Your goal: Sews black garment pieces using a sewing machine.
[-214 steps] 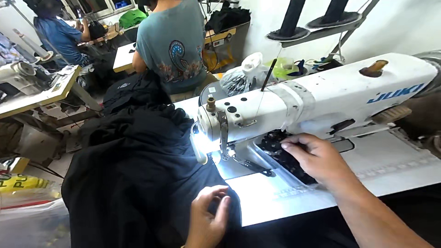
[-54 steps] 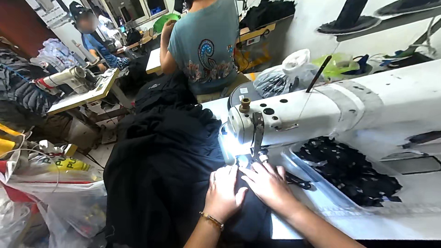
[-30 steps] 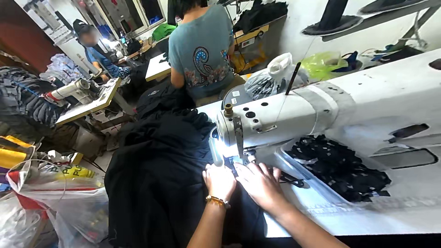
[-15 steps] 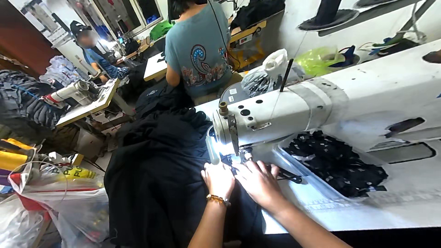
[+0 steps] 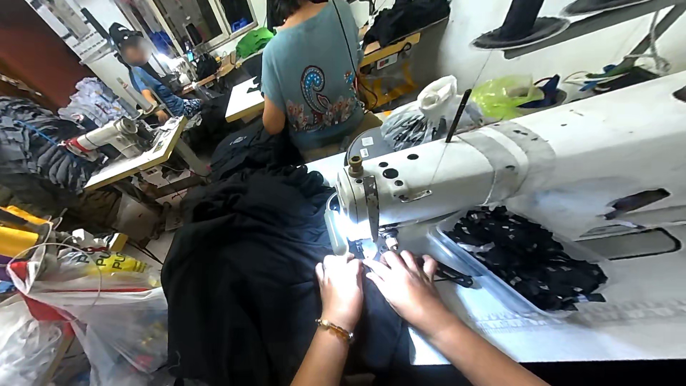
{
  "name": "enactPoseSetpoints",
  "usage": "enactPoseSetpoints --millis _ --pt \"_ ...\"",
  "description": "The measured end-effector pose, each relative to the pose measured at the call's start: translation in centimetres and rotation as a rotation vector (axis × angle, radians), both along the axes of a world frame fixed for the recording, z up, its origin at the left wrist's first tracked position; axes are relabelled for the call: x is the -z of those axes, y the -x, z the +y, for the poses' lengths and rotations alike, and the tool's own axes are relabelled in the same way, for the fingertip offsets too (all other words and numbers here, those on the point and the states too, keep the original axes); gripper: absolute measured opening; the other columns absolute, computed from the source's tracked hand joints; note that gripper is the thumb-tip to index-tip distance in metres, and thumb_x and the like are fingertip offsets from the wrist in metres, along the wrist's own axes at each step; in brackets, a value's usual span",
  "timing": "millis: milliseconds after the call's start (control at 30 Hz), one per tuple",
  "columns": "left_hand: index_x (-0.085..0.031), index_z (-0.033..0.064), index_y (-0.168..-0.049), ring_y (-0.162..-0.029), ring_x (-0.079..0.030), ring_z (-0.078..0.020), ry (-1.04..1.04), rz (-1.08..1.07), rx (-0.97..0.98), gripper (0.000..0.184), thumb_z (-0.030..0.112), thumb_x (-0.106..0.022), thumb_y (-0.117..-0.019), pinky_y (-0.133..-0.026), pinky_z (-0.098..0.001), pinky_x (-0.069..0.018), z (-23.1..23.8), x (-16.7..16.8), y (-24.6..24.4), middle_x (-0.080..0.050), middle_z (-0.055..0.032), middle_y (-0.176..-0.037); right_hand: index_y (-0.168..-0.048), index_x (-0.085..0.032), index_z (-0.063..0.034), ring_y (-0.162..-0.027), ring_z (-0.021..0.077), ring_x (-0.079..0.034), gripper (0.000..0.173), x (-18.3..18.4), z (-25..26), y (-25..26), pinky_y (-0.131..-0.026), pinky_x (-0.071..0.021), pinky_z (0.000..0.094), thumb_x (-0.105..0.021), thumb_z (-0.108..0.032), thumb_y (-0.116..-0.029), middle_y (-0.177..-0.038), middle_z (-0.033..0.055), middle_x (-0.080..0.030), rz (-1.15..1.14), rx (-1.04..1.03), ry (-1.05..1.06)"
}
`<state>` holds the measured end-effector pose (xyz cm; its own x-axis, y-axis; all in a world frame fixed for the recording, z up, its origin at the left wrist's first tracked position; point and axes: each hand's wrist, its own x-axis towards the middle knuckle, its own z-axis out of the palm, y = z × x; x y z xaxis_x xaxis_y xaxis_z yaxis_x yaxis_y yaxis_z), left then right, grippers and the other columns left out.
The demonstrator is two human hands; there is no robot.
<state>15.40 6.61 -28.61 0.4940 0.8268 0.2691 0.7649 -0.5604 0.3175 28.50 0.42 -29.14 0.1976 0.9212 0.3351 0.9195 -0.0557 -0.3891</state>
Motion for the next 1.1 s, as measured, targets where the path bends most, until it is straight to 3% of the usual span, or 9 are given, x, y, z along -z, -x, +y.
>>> enactPoseSetpoints --millis 133,267,567,833,1000,1100 --pt "-0.072 0.0142 -0.129 -0.140 -0.053 -0.0248 -0.081 0.103 0.155 0.032 0.023 -0.053 -0.1045 -0.120 -0.0634 -0.0296 -1.0 0.8 1.1 -0.066 -0.0014 -0.140 -0.119 -0.077 -0.0234 -0.107 0.0375 -0.062 0.023 -0.2 -0.1 -0.1 -0.100 -0.0334 0.0725 -0.070 -0.027 -0.0967 -0.103 0.0103 -0.068 -0.028 -0.019 0.029" --pt "-0.059 0.0141 -0.146 -0.152 -0.036 -0.0197 0.044 0.114 0.178 0.045 0.030 -0.041 -0.1080 -0.126 -0.0583 -0.0192 -1.1 1.4 1.9 -0.052 -0.0002 -0.156 -0.120 -0.077 -0.0224 -0.106 0.0382 -0.063 0.025 -0.5 0.0 -0.1 -0.099 -0.0348 0.0716 -0.070 -0.026 -0.0967 -0.103 0.0107 -0.069 -0.100 -0.031 0.041" --pt "-0.053 0.0150 -0.151 -0.155 -0.028 -0.0167 0.134 0.104 0.247 0.048 0.031 -0.038 -0.1087 -0.128 -0.0522 -0.0138 0.7 0.7 2.3 -0.046 0.0020 -0.160 -0.126 -0.074 -0.0198 -0.110 0.0381 -0.062 0.029 -1.6 0.7 0.3 -0.101 -0.0325 0.0728 -0.068 -0.027 -0.0992 -0.112 0.0120 -0.069 -0.142 -0.021 0.133" --pt "-0.053 0.0144 -0.151 -0.155 -0.030 -0.0186 0.158 0.086 0.289 0.046 0.029 -0.042 -0.1088 -0.128 -0.0505 -0.0138 2.4 0.0 2.4 -0.048 0.0012 -0.159 -0.125 -0.075 -0.0185 -0.111 0.0413 -0.062 0.027 -1.1 1.0 0.3 -0.101 -0.0305 0.0759 -0.066 -0.025 -0.1002 -0.112 0.0150 -0.070 -0.092 0.012 0.078" --pt "-0.057 0.0112 -0.147 -0.152 -0.035 -0.0206 0.141 0.102 0.275 0.044 0.030 -0.043 -0.1089 -0.129 -0.0482 -0.0154 4.4 -0.5 1.7 -0.051 -0.0044 -0.156 -0.117 -0.078 -0.0171 -0.090 0.0363 -0.066 0.031 -0.9 -1.1 -1.2 -0.093 -0.0366 0.0719 -0.056 -0.030 -0.1000 -0.089 0.0099 -0.069 -0.142 -0.004 -0.145" --pt "-0.059 0.0111 -0.145 -0.152 -0.036 -0.0215 0.134 0.071 0.236 0.044 0.031 -0.046 -0.1077 -0.129 -0.0464 -0.0162 4.7 -0.2 1.4 -0.052 -0.0057 -0.155 -0.117 -0.078 -0.0169 -0.092 0.0324 -0.070 0.038 -1.8 -3.7 -4.1 -0.091 -0.0436 0.0682 -0.050 -0.037 -0.0986 -0.092 0.0074 -0.072 -0.159 -0.114 -0.234"
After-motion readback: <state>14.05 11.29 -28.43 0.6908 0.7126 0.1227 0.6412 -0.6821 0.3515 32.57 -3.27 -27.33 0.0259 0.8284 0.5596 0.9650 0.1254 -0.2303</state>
